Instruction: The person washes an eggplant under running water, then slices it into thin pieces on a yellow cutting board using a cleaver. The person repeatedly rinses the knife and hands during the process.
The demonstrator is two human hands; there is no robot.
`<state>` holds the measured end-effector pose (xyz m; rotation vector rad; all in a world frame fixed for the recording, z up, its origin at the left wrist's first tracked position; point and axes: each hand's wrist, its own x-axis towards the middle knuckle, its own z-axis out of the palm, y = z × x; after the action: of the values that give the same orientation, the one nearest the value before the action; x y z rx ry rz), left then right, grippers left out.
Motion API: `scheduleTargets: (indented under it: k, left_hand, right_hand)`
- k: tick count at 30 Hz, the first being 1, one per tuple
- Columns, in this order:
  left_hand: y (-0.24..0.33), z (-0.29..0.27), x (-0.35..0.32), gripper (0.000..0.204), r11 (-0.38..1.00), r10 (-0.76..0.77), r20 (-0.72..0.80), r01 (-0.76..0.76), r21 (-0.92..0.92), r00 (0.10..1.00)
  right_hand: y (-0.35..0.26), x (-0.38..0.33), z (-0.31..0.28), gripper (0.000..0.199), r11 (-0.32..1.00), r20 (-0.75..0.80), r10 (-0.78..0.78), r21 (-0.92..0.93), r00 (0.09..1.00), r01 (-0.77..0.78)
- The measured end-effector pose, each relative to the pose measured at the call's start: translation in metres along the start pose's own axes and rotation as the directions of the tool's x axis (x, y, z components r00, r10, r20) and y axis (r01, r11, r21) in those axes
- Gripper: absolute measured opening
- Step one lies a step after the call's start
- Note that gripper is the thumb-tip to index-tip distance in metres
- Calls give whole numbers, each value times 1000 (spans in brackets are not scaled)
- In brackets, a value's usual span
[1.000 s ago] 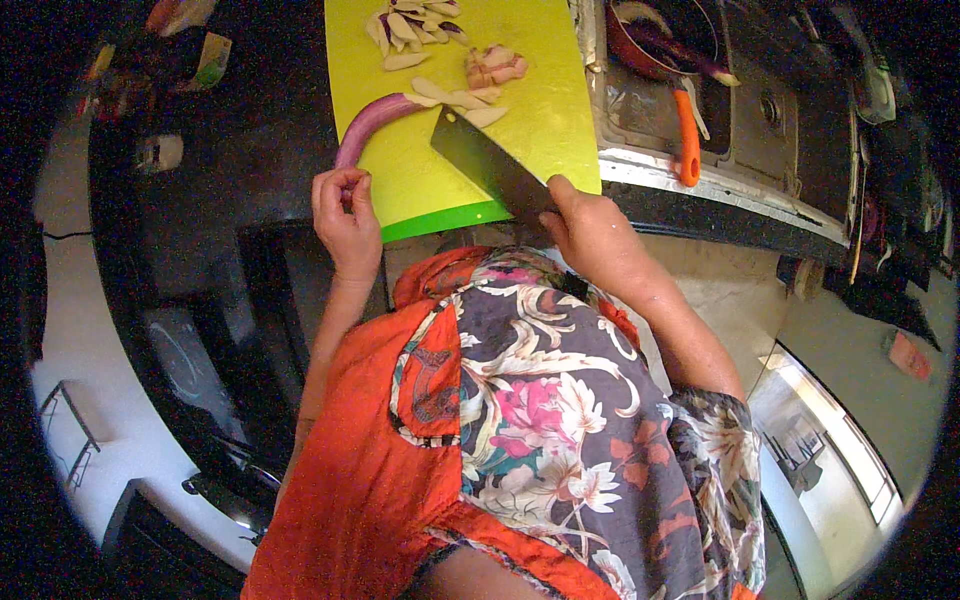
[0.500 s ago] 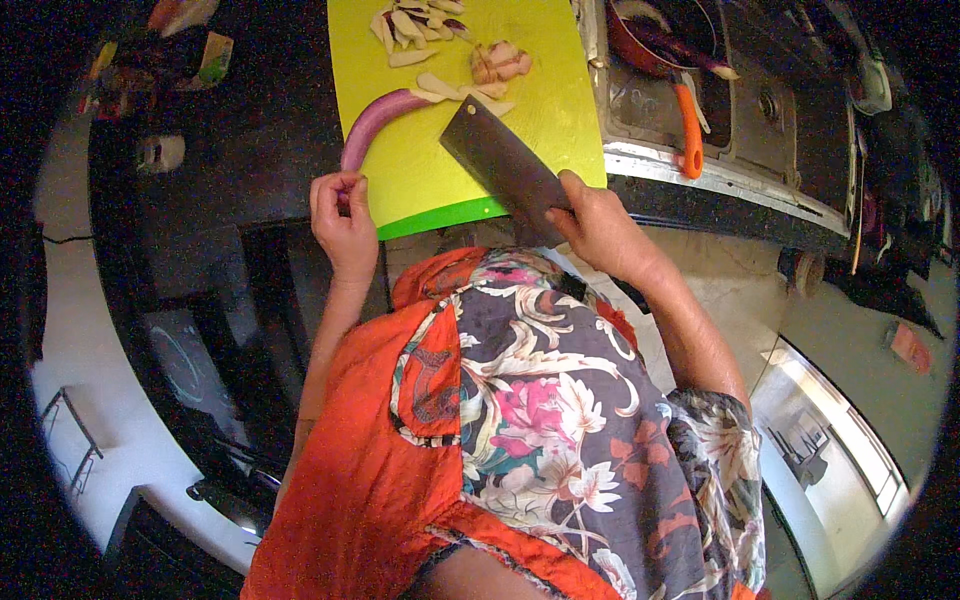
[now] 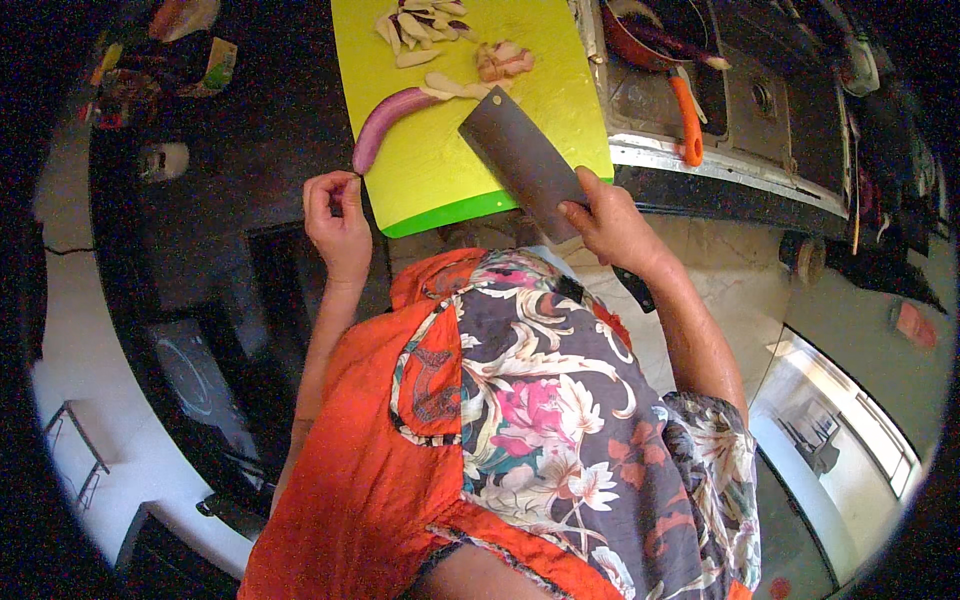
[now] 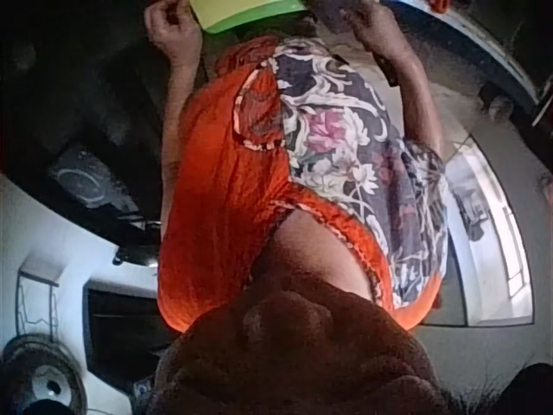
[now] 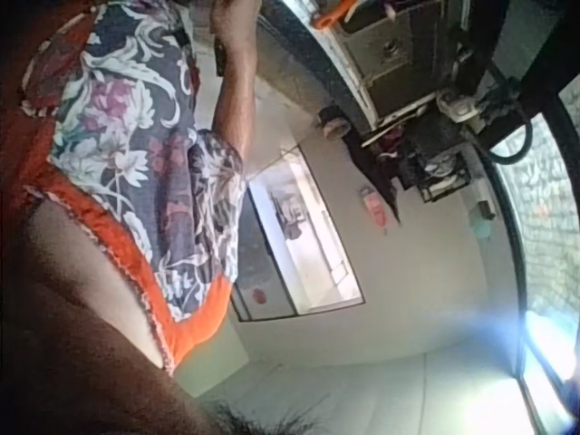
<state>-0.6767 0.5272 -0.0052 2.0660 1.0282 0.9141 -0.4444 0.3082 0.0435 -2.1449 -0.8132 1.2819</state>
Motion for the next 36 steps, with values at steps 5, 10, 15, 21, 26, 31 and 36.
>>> scheduleTargets:
  k: [5,10,15,21,26,31,36]
  left_hand:
    - [1,5,0,6,1000,-1,26,1,17,1000]
    - [3,9,2,8,999,36,49,-36,1,998]
    - [2,14,1,5,999,-31,132,37,-37,991]
    - [7,17,0,5,998,-23,157,31,-47,987]
    - [2,18,-16,6,998,-47,110,52,-42,993]
    - [-10,13,-29,7,999,-3,-46,0,-53,999]
    - [-11,-11,-23,6,997,-63,-243,53,-47,968]
  right_hand:
    - [5,-4,8,19,999,95,1,52,995,-6]
    - [11,-17,11,24,959,162,34,271,986,-78]
    - [17,-24,7,32,908,59,128,394,990,-141]
    - [25,-12,10,33,946,33,139,292,990,-143]
    - [29,-4,36,30,955,67,63,287,996,-80]
    - [19,11,55,28,978,224,-134,186,965,93]
    - [29,-7,41,36,921,384,-247,380,890,92]
